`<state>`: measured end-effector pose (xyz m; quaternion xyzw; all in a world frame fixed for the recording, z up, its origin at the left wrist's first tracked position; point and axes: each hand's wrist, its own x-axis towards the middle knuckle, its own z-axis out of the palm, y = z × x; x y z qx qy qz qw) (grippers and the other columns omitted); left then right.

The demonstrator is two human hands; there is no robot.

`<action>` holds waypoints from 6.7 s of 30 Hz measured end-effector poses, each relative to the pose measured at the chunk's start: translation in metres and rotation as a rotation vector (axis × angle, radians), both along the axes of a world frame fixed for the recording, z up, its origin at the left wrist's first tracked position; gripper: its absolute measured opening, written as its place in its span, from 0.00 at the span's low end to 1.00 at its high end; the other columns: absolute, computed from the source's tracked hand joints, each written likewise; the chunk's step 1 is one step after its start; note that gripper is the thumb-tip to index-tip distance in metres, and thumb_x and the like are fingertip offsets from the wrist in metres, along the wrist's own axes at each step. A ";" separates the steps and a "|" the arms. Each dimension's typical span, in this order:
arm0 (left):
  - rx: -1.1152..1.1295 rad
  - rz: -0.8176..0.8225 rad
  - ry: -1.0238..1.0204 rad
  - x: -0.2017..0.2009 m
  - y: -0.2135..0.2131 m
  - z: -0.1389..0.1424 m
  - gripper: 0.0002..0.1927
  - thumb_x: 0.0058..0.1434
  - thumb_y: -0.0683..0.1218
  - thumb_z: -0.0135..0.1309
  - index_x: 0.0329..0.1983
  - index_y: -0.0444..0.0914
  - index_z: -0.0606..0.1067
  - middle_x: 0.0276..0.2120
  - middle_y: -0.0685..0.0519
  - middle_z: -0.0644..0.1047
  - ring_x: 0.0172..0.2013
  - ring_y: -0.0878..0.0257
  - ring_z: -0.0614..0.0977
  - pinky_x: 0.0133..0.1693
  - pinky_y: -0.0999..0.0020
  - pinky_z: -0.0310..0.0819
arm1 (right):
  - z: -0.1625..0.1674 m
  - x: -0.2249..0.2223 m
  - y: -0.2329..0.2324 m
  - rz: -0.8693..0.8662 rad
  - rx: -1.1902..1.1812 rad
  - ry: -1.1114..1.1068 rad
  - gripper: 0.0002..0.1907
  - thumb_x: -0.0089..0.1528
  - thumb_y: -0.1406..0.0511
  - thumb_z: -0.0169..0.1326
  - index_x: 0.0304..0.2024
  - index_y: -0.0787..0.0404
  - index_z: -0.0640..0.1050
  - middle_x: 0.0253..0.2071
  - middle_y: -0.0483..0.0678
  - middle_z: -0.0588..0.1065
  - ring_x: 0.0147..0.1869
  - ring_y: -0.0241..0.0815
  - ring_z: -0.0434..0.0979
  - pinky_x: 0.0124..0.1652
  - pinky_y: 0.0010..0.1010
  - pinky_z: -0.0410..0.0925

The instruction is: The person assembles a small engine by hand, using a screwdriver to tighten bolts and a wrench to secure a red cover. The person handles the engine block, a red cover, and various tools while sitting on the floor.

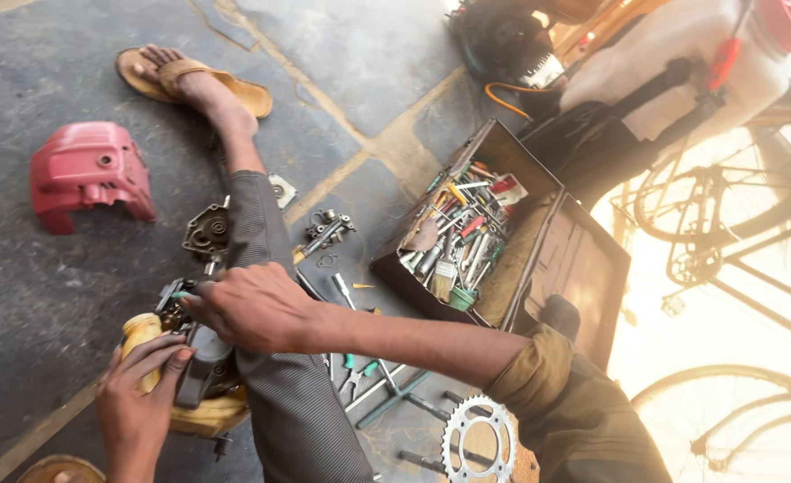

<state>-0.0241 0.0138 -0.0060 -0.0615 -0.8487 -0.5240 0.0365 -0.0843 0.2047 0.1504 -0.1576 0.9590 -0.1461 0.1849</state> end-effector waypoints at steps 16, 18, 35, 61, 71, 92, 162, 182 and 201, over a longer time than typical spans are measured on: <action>0.040 -0.006 -0.021 -0.012 -0.010 -0.004 0.12 0.59 0.49 0.63 0.39 0.37 0.84 0.42 0.53 0.85 0.46 0.58 0.85 0.65 0.54 0.61 | -0.002 -0.012 -0.013 0.279 0.009 0.112 0.25 0.70 0.52 0.49 0.28 0.64 0.77 0.29 0.55 0.75 0.28 0.55 0.77 0.30 0.45 0.68; 0.110 -0.010 -0.076 -0.008 -0.012 -0.002 0.13 0.60 0.51 0.63 0.40 0.38 0.84 0.43 0.54 0.85 0.48 0.59 0.85 0.66 0.55 0.63 | -0.001 -0.007 -0.018 0.255 0.056 0.085 0.27 0.71 0.51 0.46 0.25 0.62 0.76 0.22 0.55 0.74 0.24 0.54 0.75 0.28 0.44 0.66; -0.201 -0.081 -0.005 0.014 -0.004 -0.008 0.53 0.39 0.60 0.75 0.67 0.37 0.67 0.63 0.48 0.74 0.65 0.55 0.72 0.74 0.45 0.36 | -0.011 0.007 -0.045 -0.013 -0.200 0.095 0.15 0.67 0.62 0.49 0.57 0.55 0.73 0.15 0.56 0.70 0.18 0.57 0.72 0.24 0.49 0.64; -0.284 0.032 0.012 0.052 0.008 -0.035 0.56 0.37 0.58 0.77 0.67 0.31 0.65 0.63 0.43 0.72 0.66 0.50 0.69 0.72 0.45 0.40 | -0.001 -0.001 -0.047 1.544 0.562 0.468 0.12 0.51 0.60 0.67 0.37 0.50 0.82 0.49 0.39 0.76 0.65 0.42 0.65 0.66 0.42 0.59; -0.266 0.046 0.120 0.064 0.007 -0.051 0.60 0.44 0.61 0.74 0.72 0.29 0.59 0.65 0.41 0.72 0.64 0.53 0.74 0.74 0.42 0.41 | -0.041 0.004 -0.035 1.452 0.265 0.632 0.14 0.54 0.58 0.61 0.20 0.57 0.74 0.20 0.41 0.71 0.33 0.37 0.70 0.38 0.32 0.68; -0.286 0.139 0.140 0.087 0.031 -0.069 0.66 0.44 0.68 0.70 0.75 0.29 0.52 0.68 0.38 0.68 0.68 0.48 0.71 0.74 0.37 0.36 | -0.056 0.027 -0.024 1.085 -0.071 0.639 0.13 0.50 0.57 0.57 0.20 0.60 0.75 0.21 0.43 0.71 0.31 0.43 0.70 0.35 0.35 0.67; -0.204 0.213 0.162 0.078 0.045 -0.075 0.57 0.49 0.63 0.70 0.75 0.34 0.57 0.67 0.43 0.71 0.68 0.50 0.72 0.74 0.39 0.43 | -0.006 0.054 -0.005 0.820 0.278 0.547 0.24 0.54 0.59 0.59 0.54 0.56 0.79 0.50 0.51 0.79 0.58 0.43 0.76 0.60 0.40 0.65; -0.239 0.184 0.146 0.075 0.050 -0.076 0.59 0.46 0.59 0.73 0.75 0.34 0.57 0.67 0.44 0.71 0.67 0.52 0.72 0.74 0.39 0.43 | -0.022 0.041 0.037 0.461 0.186 0.337 0.18 0.54 0.69 0.62 0.48 0.60 0.82 0.34 0.47 0.77 0.43 0.44 0.77 0.45 0.37 0.69; -0.167 0.236 0.126 0.057 0.042 -0.066 0.54 0.43 0.58 0.76 0.70 0.34 0.65 0.63 0.43 0.74 0.63 0.50 0.76 0.72 0.38 0.45 | -0.041 0.031 0.041 0.458 0.104 0.265 0.23 0.51 0.62 0.68 0.48 0.59 0.81 0.39 0.47 0.77 0.49 0.46 0.77 0.47 0.38 0.68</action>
